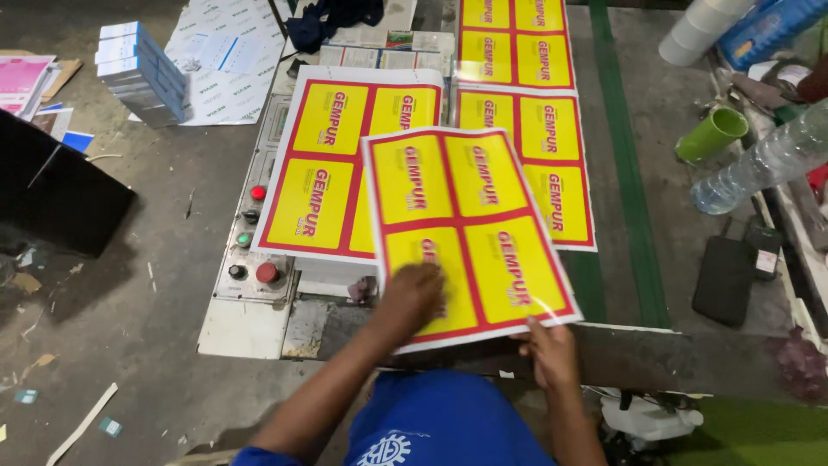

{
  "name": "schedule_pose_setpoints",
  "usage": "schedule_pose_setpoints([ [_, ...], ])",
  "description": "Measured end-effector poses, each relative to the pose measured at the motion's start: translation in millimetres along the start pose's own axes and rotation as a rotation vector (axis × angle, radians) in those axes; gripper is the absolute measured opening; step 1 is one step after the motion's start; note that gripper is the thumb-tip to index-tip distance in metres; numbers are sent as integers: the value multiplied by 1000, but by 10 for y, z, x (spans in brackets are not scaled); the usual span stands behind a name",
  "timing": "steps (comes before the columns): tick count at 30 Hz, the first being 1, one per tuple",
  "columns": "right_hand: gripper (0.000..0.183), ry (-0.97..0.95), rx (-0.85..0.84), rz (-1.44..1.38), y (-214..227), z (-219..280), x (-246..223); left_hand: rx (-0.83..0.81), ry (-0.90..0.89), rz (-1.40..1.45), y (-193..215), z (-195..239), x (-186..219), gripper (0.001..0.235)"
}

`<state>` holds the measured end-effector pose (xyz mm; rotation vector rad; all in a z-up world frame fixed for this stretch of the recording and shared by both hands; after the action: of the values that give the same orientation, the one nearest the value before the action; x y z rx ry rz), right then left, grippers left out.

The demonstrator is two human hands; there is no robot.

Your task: Organizing and stacking printed sheets on a finishing machine in a print shop.

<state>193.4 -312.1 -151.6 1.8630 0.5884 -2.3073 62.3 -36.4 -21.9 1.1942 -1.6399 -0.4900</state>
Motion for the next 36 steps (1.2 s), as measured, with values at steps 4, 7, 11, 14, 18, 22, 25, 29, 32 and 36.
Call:
schedule_pose_setpoints([
  [4, 25, 139, 118, -23, 563, 54, 120, 68, 223, -122, 199, -63, -640, 35],
  [7, 25, 93, 209, 10, 964, 97, 214, 133, 195, -296, 360, -46, -687, 60],
  [11, 25, 23, 290, 40, 1244, 237, 144, 42, 181, -441, 270, 148, -844, 64],
  [14, 25, -12, 335, 111, 1443, 350, 191, -28, 148, -485, 332, 203, -842, 51],
  [18, 26, -33, 368, 137, 1579, 412, 263, -61, 151, -330, 619, 73, -771, 37],
  [22, 25, -57, 377, 136, 1537, 491, 202, 237, 73, -195, 1068, -163, -489, 20],
  [25, 27, -96, 373, 139, 1591, 512, 309, 326, 67, -152, 1113, -164, -402, 16],
  [29, 27, -93, 294, 73, 1471, 461, 330, 197, 171, -175, 775, -68, -544, 12],
  [32, 27, -101, 239, 150, 1347, 350, 304, 106, 238, -168, 577, 7, -561, 14],
  [36, 28, -51, 198, 121, 1158, 21, 222, 139, 205, -118, 494, 84, -495, 20],
])
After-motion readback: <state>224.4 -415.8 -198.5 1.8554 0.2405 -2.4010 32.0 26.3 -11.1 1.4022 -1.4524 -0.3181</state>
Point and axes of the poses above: each hand's wrist, its own z-axis away from the middle knuckle, its own y-axis out of the back of the hand, x = y × z, the point moved 3 cm from there along -z, towards the middle knuckle, and after that the axes turned 12 degrees about y, right-handed, at the moved point
